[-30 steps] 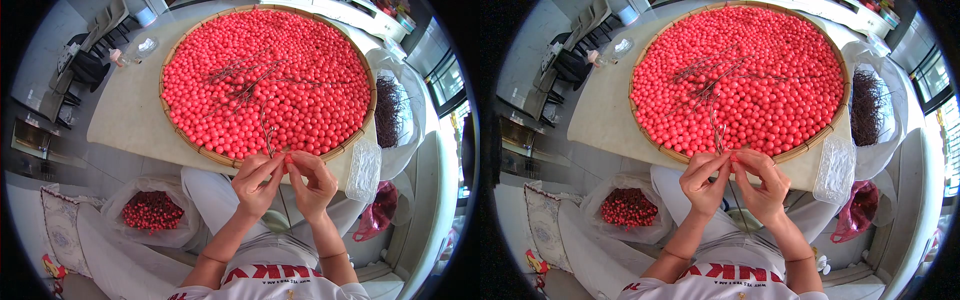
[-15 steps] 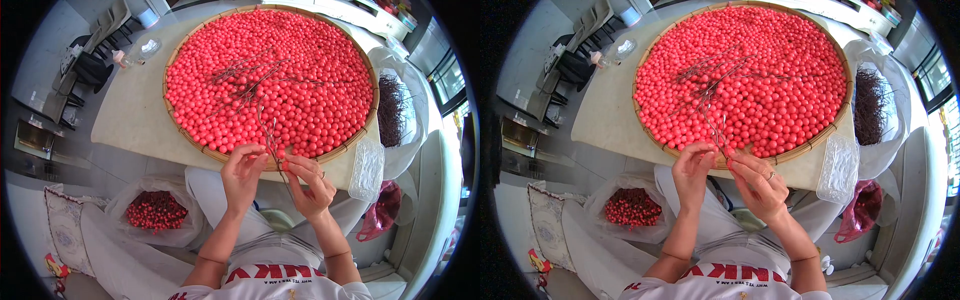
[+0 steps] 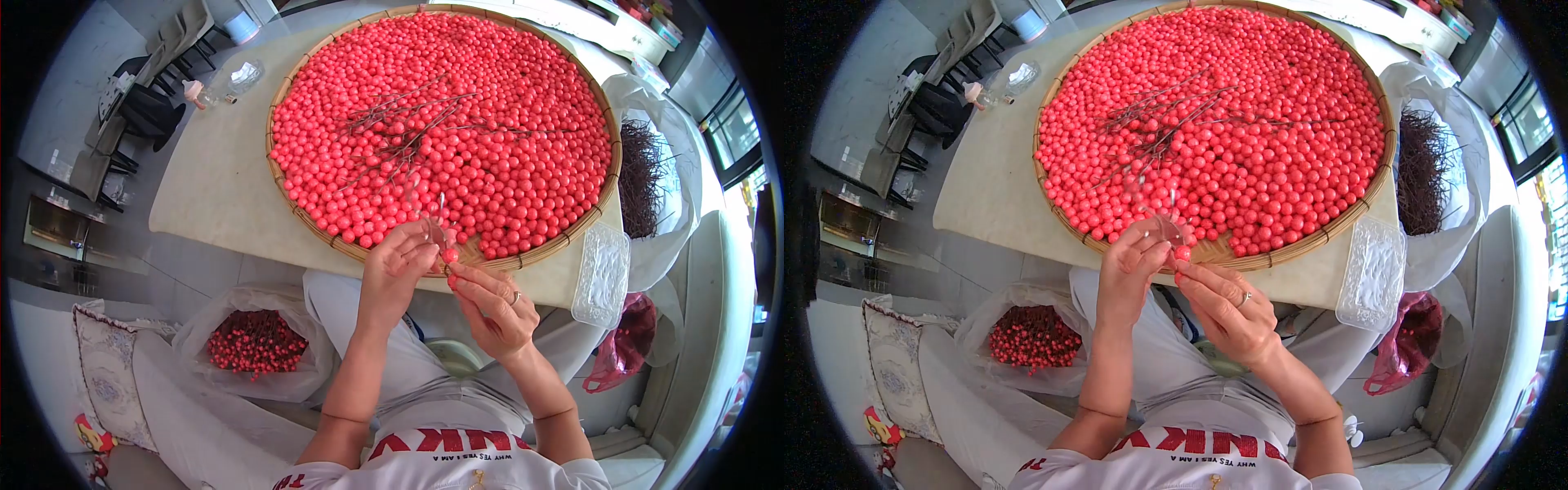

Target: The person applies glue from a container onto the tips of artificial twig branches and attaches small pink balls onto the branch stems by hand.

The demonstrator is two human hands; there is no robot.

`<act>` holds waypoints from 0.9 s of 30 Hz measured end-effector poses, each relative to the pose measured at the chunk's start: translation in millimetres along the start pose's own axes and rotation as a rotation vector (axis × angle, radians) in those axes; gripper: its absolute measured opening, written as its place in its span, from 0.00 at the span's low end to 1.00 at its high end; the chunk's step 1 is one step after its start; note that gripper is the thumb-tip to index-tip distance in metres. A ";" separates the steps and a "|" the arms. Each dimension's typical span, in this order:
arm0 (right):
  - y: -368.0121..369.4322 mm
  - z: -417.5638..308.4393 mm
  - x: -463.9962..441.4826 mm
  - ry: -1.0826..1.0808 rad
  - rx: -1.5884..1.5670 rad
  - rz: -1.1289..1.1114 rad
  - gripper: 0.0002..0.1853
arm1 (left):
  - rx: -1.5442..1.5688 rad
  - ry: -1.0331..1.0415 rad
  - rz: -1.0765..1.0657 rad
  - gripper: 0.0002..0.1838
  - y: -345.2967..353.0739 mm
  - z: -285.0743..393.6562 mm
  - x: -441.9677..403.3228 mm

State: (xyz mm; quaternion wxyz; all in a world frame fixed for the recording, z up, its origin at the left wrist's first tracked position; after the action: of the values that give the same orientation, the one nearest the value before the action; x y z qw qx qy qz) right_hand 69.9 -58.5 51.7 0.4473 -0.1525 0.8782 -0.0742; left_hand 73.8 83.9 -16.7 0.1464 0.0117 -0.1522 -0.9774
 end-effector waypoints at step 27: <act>-5.1 81.5 -24.5 0.211 0.357 -0.293 0.12 | 0.331 -0.123 -0.183 0.08 -13.6 -18.9 -9.5</act>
State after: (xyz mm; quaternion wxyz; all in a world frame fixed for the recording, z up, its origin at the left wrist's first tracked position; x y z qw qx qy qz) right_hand 150.4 -54.6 23.7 0.3575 -0.1882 0.8614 -0.3078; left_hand 80.4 93.5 -39.0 0.0434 -0.0104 -0.3177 -0.9471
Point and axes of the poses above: each hand's wrist, its own x-axis away from the middle knuckle, its own y-axis out of the palm, z = x × y, the point moved 8 cm from there along -x, towards the middle knuckle, and after that the axes turned 7 degrees about -x, right-handed, at the moved point
